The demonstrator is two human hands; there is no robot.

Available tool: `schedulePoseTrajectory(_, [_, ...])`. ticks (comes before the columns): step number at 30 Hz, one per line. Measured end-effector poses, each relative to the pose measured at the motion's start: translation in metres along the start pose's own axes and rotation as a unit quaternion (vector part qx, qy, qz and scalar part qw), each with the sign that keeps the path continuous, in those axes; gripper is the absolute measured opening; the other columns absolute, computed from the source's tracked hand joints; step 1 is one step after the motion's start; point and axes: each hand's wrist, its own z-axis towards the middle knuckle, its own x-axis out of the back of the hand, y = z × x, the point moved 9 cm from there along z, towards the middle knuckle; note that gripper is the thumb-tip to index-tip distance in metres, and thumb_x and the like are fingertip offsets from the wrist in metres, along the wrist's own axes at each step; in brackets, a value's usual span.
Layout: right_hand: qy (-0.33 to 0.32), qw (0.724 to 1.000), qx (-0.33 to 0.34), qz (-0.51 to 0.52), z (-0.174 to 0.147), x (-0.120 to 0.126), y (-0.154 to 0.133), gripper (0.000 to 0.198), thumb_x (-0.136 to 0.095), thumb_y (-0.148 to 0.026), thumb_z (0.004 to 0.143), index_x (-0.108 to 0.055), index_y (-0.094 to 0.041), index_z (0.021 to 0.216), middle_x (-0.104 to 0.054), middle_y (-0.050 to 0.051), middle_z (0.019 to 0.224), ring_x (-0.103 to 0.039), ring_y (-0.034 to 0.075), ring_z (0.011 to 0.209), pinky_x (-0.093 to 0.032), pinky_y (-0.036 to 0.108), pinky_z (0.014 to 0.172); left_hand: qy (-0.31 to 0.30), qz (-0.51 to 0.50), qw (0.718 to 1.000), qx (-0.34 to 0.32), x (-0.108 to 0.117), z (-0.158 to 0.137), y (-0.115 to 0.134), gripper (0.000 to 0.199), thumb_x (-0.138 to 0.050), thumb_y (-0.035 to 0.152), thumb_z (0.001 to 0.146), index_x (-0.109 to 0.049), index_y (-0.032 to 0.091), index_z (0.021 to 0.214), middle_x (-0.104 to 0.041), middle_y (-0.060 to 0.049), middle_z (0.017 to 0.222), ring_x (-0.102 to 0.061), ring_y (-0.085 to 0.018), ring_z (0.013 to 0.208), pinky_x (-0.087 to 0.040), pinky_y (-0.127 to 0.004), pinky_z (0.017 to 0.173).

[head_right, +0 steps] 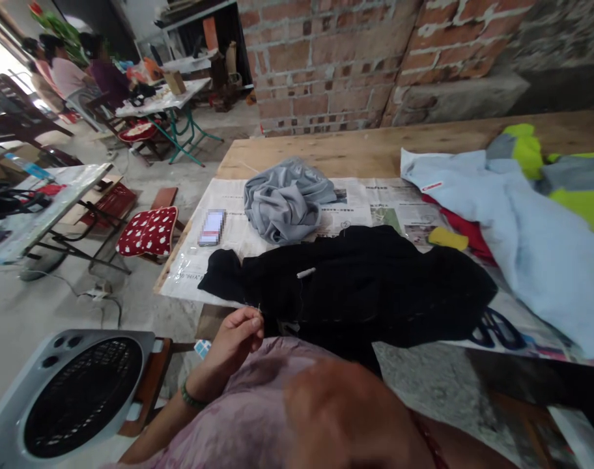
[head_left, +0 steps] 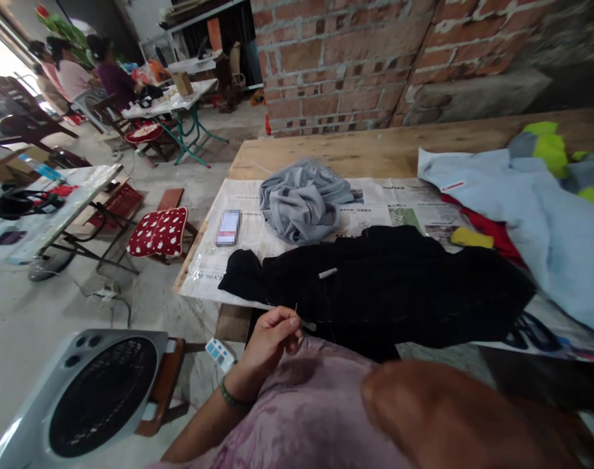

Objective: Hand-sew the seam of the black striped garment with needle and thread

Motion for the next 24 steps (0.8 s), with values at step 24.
schedulePoseTrajectory(24, [-0.021, 0.951, -0.247, 0.182, 0.024, -0.056, 0.072, 0.02, -0.057, -0.037, 0.072, -0.063, -0.018, 0.069, -0.058, 0.001, 0.065, -0.052, 0.012, 0.062, -0.043, 0.022, 0.059, -0.056, 0.405, 0.88, -0.243, -0.048, -0.03, 0.048, 0.015, -0.059, 0.026, 0.076, -0.069, 0.015, 0.078, -0.065, -0.005, 0.069, -0.057, -0.011, 0.063, -0.044, -0.02, 0.059])
